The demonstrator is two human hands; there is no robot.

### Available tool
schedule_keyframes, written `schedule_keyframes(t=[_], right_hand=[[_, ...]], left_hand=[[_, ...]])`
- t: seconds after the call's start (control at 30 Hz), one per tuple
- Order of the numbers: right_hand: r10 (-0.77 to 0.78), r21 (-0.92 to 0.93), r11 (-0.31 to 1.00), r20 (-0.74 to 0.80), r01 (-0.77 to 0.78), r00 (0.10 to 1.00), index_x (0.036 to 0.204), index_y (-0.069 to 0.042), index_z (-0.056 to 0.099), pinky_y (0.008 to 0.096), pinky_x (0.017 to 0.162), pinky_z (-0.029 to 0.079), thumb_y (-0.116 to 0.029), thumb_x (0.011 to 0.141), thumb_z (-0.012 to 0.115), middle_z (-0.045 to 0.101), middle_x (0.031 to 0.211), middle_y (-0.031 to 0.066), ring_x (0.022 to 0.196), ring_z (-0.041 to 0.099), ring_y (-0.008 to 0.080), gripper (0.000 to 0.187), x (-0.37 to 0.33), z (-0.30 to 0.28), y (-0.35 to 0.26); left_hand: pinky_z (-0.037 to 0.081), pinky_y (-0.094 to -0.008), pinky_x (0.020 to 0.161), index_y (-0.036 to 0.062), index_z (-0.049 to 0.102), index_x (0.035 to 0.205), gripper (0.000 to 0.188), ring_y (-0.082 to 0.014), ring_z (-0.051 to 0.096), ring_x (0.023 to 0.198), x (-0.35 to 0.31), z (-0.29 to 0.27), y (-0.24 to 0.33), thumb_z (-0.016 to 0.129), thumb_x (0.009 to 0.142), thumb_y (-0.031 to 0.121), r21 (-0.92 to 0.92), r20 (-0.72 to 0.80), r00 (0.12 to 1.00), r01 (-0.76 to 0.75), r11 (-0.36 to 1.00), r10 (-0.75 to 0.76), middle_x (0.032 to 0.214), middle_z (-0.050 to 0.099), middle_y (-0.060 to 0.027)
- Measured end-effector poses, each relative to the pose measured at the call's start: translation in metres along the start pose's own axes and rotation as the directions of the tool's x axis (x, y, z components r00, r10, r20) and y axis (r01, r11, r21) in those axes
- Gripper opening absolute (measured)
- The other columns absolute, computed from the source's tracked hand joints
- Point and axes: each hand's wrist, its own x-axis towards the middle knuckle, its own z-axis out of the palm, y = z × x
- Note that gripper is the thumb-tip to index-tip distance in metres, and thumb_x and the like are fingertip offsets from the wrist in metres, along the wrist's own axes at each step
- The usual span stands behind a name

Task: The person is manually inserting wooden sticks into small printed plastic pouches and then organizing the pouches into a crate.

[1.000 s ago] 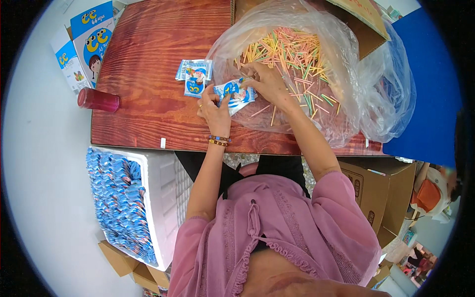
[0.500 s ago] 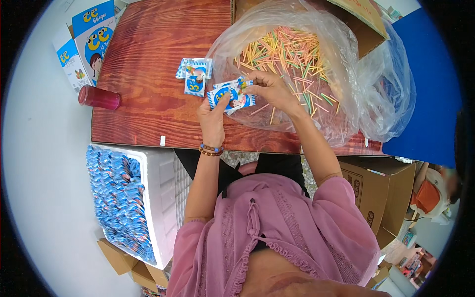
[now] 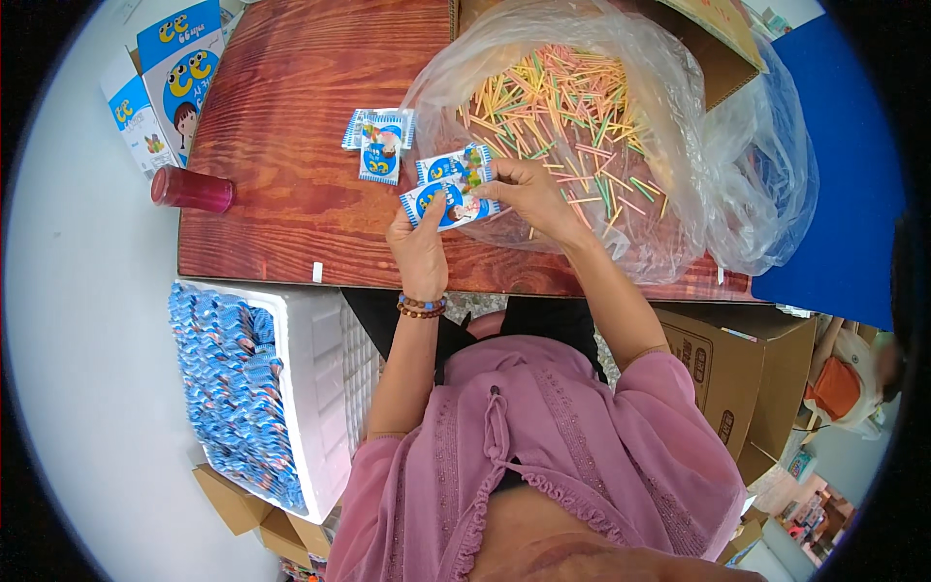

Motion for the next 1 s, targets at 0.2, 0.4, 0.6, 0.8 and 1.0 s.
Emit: schedule_keyframes(t=[0.2, 0.4, 0.6, 0.8, 1.0], right_hand=[[-0.072, 0.009, 0.997, -0.065, 0.073, 0.995, 0.086, 0.0, 0.069, 0.0237, 0.06, 0.043, -0.015, 0.085, 0.066, 0.062, 0.072, -0.0007, 0.069, 0.052, 0.0036, 0.016, -0.004, 0.001, 0.012], [0.024, -0.207, 0.978, 0.011, -0.021, 1.0, 0.089, -0.002, 0.068, 0.0221, 0.072, 0.047, -0.01, 0.087, 0.064, 0.065, 0.082, -0.0018, 0.079, 0.057, 0.0034, 0.009, -0.011, -0.003, -0.011], [-0.439, -0.147, 0.886, 0.032, 0.439, 0.898, 0.096, -0.005, 0.066, 0.0361, 0.098, 0.039, -0.013, 0.079, 0.07, 0.059, 0.114, 0.0076, 0.115, 0.051, 0.0222, 0.019, -0.016, -0.012, -0.022], [-0.585, -0.298, 0.706, 0.268, 0.643, 0.766, 0.087, -0.005, 0.07, 0.0393, 0.099, 0.038, -0.018, 0.076, 0.074, 0.06, 0.118, 0.0101, 0.117, 0.052, 0.0275, 0.018, -0.008, -0.016, -0.005], [-0.111, -0.283, 0.957, -0.14, 0.067, 0.984, 0.099, -0.004, 0.07, 0.0326, 0.091, 0.046, -0.019, 0.086, 0.066, 0.063, 0.114, 0.0101, 0.104, 0.06, 0.0212, 0.02, 0.028, -0.107, -0.006]], left_hand=[[0.05, -0.0234, 0.071, -0.0007, 0.066, 0.094, 0.007, -0.0071, 0.062, 0.08, -0.001, -0.005, -0.003, 0.062, 0.089, 0.001, 0.029, 0.022, 0.999, 0.039, 0.999, -0.039, 0.093, 0.068, -0.0036], [0.05, -0.0261, 0.072, 0.0014, 0.067, 0.094, 0.009, -0.0094, 0.063, 0.08, -0.001, -0.008, -0.003, 0.063, 0.091, 0.009, -0.156, 0.005, 0.996, 0.093, 0.983, -0.093, 0.093, 0.068, -0.0045], [0.049, -0.0252, 0.064, 0.0057, 0.067, 0.095, 0.015, -0.0109, 0.064, 0.081, -0.003, -0.004, -0.001, 0.06, 0.094, 0.018, -0.207, 0.044, 0.977, 0.213, 0.955, -0.208, 0.094, 0.069, -0.0034], [0.045, -0.0236, 0.058, 0.0049, 0.066, 0.095, 0.016, -0.0082, 0.062, 0.078, -0.008, 0.004, -0.003, 0.059, 0.094, 0.019, -0.133, 0.036, 0.977, 0.214, 0.968, -0.212, 0.092, 0.068, -0.0025], [0.045, -0.0236, 0.061, 0.0041, 0.066, 0.096, 0.016, -0.0086, 0.061, 0.079, -0.012, -0.013, -0.008, 0.058, 0.095, 0.018, -0.068, 0.016, 0.982, 0.187, 0.98, -0.186, 0.093, 0.068, -0.0029]])
